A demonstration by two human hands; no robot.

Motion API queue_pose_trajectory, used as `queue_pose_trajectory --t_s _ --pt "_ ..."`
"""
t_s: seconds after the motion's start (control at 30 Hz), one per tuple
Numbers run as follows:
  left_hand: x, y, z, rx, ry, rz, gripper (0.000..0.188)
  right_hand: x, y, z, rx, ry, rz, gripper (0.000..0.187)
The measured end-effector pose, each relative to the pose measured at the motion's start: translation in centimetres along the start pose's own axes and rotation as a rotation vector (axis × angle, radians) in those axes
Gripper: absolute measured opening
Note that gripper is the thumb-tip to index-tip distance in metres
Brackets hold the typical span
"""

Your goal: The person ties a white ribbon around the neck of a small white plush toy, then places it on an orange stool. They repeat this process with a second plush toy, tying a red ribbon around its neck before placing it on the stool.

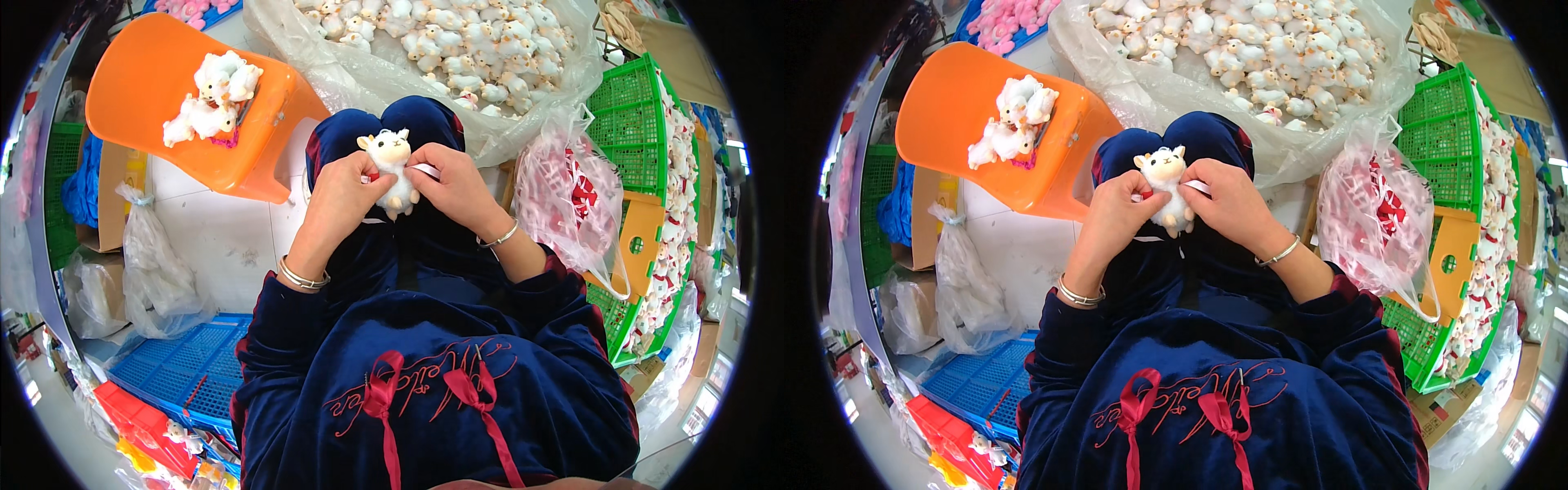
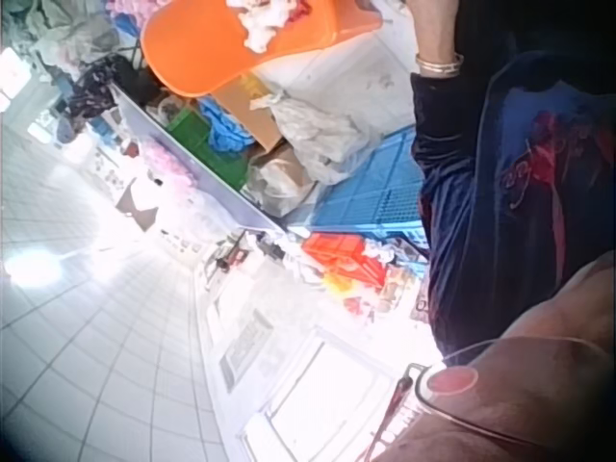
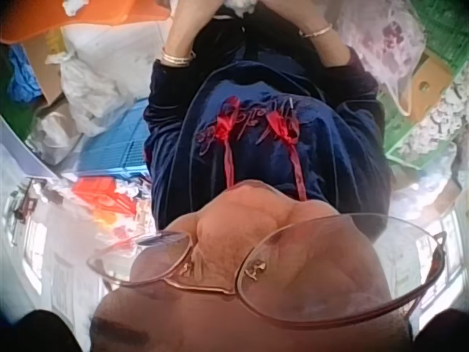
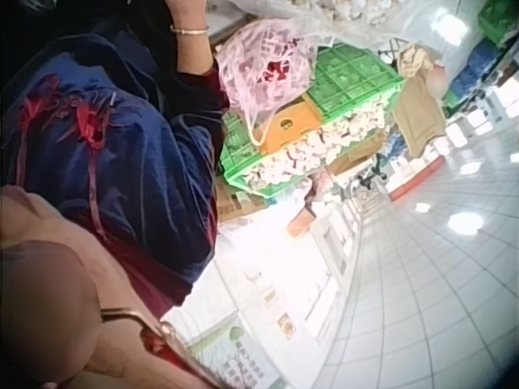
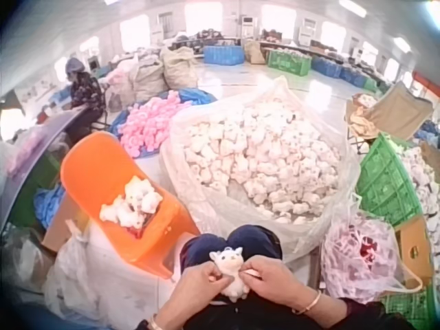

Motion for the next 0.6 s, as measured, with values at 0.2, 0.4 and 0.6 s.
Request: queue_pose_trajectory --t_s 0.2,0.4,0.6 --pt "-0.3 -0.1 -0.6 0.039 -0.082 -0.083 0.026 -0.1 -0.1 -0.5 0.005 -0.059 0.082 0.012" --pt "-0.2 0.4 -0.7 -0.145 -0.023 -0.060 0.020 0.1 -0.6 -1.2 0.028 -0.096 0.135 0.009" --pt "-0.1 0.7 -0.7 -0.225 -0.018 -0.012 0.025 0.0 -1.3 -1.2 0.253 -0.037 0.090 0.006"
Point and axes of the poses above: each hand's wrist, its own x-axis towards the middle knuckle, its own z-axis out of the back of the hand, y = z × x, the point moved 1 cm from there along x, towards the middle knuckle, and after that the axes turned 5 degrees about z, right-handed, at the moved point
